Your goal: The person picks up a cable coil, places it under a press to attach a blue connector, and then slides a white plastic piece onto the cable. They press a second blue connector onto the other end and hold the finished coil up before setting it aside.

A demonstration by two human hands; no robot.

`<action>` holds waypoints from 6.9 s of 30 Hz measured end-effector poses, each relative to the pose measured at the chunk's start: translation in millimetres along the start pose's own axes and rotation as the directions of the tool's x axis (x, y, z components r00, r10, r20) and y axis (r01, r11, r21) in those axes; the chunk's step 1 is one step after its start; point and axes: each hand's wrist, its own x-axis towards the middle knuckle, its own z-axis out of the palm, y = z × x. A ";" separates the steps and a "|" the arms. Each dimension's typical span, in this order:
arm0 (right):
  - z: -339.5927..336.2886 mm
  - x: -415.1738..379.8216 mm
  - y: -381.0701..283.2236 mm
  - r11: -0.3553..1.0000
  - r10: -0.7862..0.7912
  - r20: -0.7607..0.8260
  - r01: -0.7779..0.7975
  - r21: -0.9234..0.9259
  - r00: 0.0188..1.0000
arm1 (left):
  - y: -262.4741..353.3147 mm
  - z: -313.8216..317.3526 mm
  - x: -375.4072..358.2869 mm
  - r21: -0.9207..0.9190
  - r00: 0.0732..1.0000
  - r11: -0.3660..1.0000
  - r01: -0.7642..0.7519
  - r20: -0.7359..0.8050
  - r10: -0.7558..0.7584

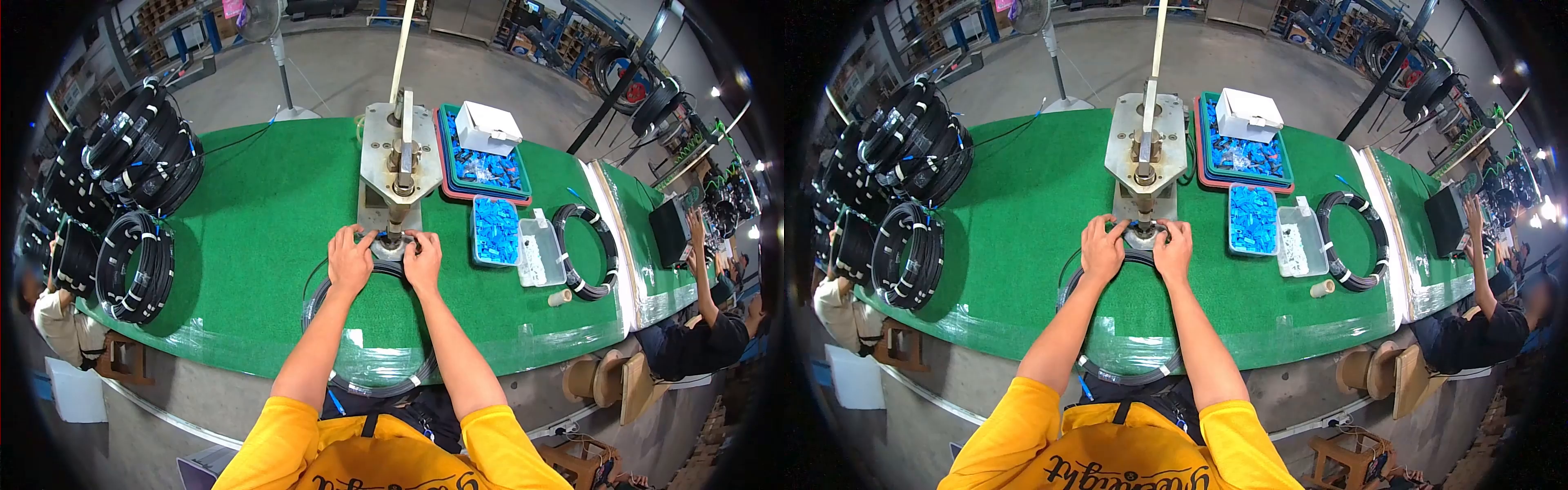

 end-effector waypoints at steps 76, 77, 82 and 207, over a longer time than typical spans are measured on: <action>-0.3 3.1 7.0 0.994 0.077 0.108 -0.085 0.064 0.991 | 2.5 1.9 9.3 -0.152 0.968 0.958 0.245 0.098 -0.232; 0.8 3.0 8.0 0.995 0.068 0.101 -0.075 0.063 0.993 | 2.1 1.1 9.6 -0.150 0.968 0.958 0.245 0.098 -0.232; -0.4 2.9 3.7 0.996 0.067 0.103 -0.073 0.057 0.992 | 2.6 3.1 9.2 -0.142 0.970 0.961 0.236 0.084 -0.226; -166.5 32.5 50.3 0.794 -0.058 -0.252 -0.108 -0.598 0.966 | 169.7 77.6 36.9 -0.658 0.959 0.751 0.045 0.240 0.153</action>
